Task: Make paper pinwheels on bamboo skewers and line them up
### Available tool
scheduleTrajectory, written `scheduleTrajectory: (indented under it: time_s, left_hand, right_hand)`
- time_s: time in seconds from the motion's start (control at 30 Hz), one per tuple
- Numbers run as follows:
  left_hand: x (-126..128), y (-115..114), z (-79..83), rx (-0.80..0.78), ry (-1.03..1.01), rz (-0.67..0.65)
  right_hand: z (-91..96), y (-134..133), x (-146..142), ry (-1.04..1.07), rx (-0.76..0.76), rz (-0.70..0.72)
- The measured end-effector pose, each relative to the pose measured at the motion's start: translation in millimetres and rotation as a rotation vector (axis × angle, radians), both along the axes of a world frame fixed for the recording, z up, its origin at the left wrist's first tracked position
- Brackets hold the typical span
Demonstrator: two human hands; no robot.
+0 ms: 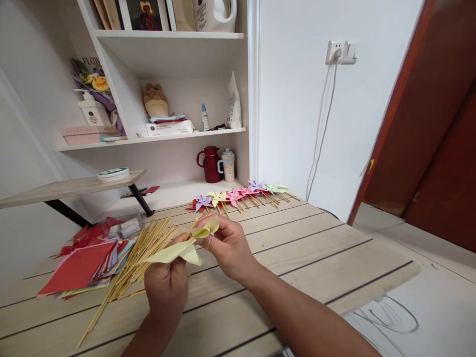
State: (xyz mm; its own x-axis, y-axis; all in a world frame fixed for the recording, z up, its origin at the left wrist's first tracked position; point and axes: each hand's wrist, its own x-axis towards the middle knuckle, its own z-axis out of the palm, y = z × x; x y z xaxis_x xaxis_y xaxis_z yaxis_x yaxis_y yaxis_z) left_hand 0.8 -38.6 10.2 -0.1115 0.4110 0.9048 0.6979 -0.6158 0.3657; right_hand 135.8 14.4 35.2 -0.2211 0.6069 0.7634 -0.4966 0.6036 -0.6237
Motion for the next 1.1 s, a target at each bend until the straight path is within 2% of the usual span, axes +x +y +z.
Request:
scheduleTrajectory:
  time_s: [0.17, 0.4, 0.5, 0.63, 0.77, 1.1]
  left_hand:
    - [-1.5, -0.8, 2.8, -0.020, 0.019, -0.053]
    - [-0.4, -2.1, 3.0, -0.060, -0.024, -0.075]
    - [1.3, -0.9, -0.3, -0.127, -0.134, -0.115]
    - [4.4, 1.3, -4.0, -0.235, -0.336, -0.262]
    - [5.6, 2.4, -5.3, -0.305, -0.436, -0.364]
    - [6.4, 2.1, -0.6, -0.300, -0.412, -0.351]
  right_hand:
    - [-0.7, 0.6, -0.3, 0.013, -0.013, -0.023]
    - [-2.4, 0.4, -1.3, 0.028, -0.022, 0.034]
    - [-1.7, 0.2, -0.9, 0.022, -0.012, 0.063]
    - [-1.0, 0.6, -0.6, 0.021, -0.007, 0.058]
    - [-1.2, 0.8, -1.1, 0.018, -0.025, 0.032]
    - [-0.1, -0.8, -1.4, 0.026, -0.019, 0.048]
